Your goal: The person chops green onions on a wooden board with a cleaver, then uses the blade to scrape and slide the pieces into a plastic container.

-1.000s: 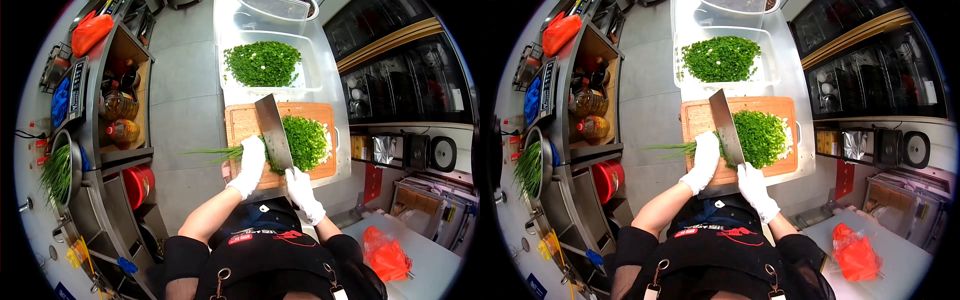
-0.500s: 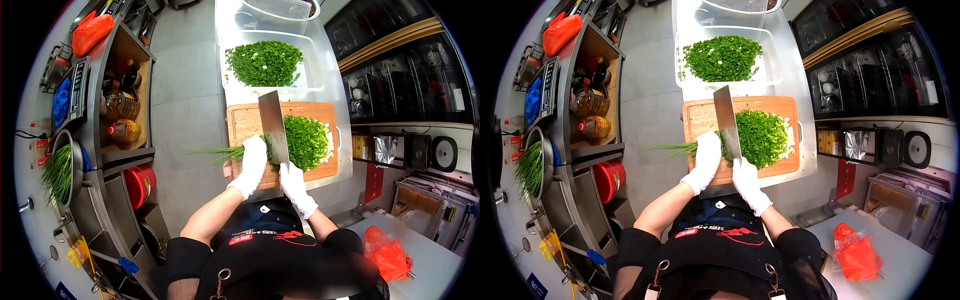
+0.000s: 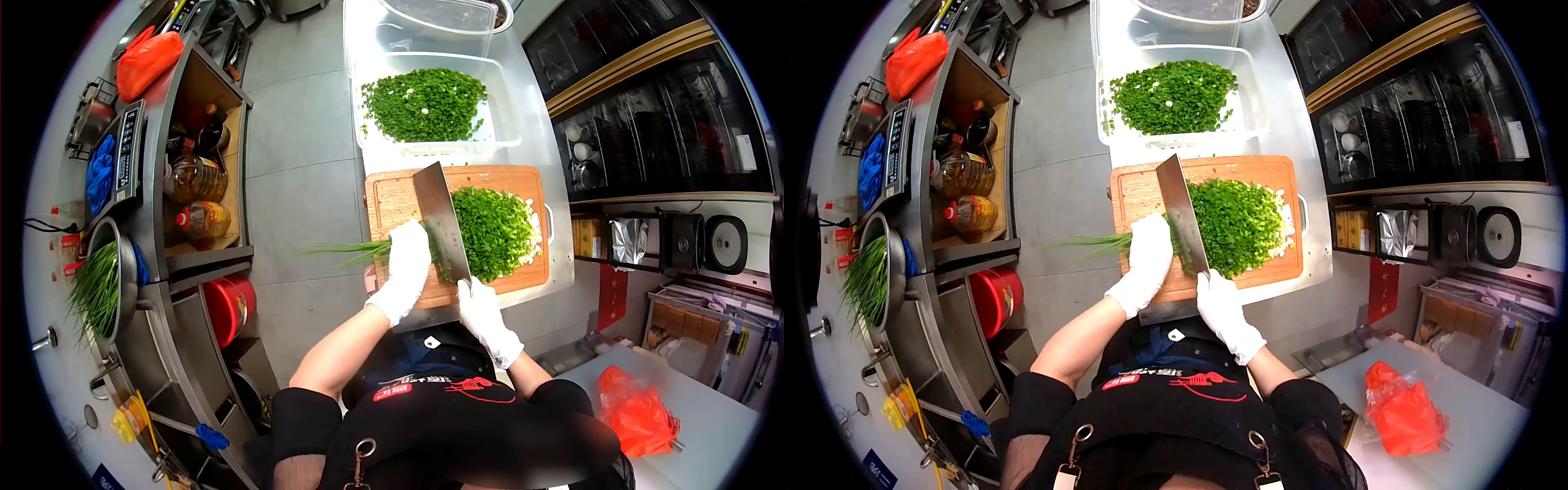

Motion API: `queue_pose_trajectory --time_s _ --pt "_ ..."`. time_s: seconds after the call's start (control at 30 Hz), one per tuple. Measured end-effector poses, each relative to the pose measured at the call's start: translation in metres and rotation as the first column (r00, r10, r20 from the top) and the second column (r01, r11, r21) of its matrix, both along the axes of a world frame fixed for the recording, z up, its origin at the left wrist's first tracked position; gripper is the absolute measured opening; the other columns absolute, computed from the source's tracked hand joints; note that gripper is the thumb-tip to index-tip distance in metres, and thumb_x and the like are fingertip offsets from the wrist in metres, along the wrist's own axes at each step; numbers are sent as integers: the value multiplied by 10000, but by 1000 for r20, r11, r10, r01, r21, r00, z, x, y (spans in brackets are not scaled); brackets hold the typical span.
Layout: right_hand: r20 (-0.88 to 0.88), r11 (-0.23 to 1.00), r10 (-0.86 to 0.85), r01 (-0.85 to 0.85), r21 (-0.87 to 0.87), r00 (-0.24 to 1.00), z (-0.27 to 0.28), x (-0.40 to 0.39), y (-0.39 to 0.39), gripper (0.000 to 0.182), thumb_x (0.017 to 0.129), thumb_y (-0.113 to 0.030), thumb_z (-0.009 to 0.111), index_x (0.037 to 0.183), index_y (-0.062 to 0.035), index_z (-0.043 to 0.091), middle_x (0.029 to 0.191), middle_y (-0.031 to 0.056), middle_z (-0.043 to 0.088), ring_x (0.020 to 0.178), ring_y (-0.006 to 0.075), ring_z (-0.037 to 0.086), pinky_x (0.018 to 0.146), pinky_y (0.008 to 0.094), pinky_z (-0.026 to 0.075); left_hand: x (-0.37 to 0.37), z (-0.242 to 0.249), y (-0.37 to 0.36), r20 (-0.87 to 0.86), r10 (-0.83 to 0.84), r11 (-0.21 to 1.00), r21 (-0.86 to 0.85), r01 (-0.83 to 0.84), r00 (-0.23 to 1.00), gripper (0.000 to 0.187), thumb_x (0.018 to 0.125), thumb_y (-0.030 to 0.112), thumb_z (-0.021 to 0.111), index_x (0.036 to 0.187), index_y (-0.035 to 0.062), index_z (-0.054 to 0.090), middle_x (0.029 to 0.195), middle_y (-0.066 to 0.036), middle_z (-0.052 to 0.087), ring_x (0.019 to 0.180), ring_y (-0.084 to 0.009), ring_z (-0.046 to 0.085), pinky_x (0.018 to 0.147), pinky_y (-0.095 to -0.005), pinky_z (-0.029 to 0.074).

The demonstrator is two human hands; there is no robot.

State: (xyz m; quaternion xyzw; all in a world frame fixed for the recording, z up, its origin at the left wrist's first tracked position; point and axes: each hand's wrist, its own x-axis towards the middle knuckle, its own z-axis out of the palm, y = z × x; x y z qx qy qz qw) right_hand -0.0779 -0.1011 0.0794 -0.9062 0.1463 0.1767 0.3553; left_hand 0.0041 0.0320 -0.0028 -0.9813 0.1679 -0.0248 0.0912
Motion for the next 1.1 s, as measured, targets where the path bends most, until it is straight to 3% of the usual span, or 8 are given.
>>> queue_pose_trajectory --time_s 0.1,0.17,0.37,0.5,0.57,0.6,0.87,1.1 --pt "9 998 35 -34 -47 999 -3 2 -2 310 967 -224 461 923 57 585 842 290 642 828 448 622 767 487 487 -1 1 13 -35 24 997 -73 -27 999 174 851 148 472 922 35 584 836 -108 540 799 -244 548 759 -399 415" --pt "-9 997 53 -54 -53 999 -4 3 -3 310 968 -227 458 914 52 583 834 289 641 823 449 622 759 491 488 -6 -5 22 229 -204 968 192 161 952 213 864 154 471 972 14 588 852 -110 534 820 -247 545 771 -411 420" --pt "-31 983 73 -77 -168 997 -17 23 13 314 969 -240 461 906 39 589 813 277 643 796 445 627 726 492 495 -10 9 17 13 -255 876 426 225 967 327 890 138 436 1133 -39 564 977 -181 553 898 -302 552 839 -461 425" --pt "60 997 -65 63 46 996 -25 20 2 324 964 -255 478 884 34 602 793 248 651 764 417 637 703 468 499 -10 3 16 61 -199 909 385 160 978 348 891 147 442 1152 -53 558 1007 -190 558 926 -314 555 859 -476 422" --pt "22 968 -153 145 203 988 -17 14 -2 262 960 -191 477 853 36 554 587 130 552 452 201 511 496 340 435 -12 5 23 129 -310 866 446 224 942 354 892 148 443 1156 -61 551 999 -188 559 919 -313 556 859 -476 421" --pt "-32 983 -122 125 135 992 -8 12 -3 290 958 -230 495 897 33 601 786 238 649 767 429 628 693 463 481 -12 7 26 125 -309 866 446 225 943 354 892 148 443 1156 -61 551 999 -188 559 919 -313 556 859 -476 421" --pt "52 981 118 -108 -160 992 -7 -2 4 275 968 -231 474 885 15 564 745 261 632 742 429 631 695 494 501 -6 -3 9 33 -101 949 304 86 994 220 859 135 445 943 17 611 827 -126 526 813 -261 543 792 -426 424" --pt "79 971 115 -95 -220 990 -16 21 27 243 953 -187 495 844 19 562 740 264 623 703 439 612 645 503 480 -7 0 18 185 -222 946 278 165 957 197 841 158 479 929 33 604 828 -129 540 801 -253 545 754 -409 426"
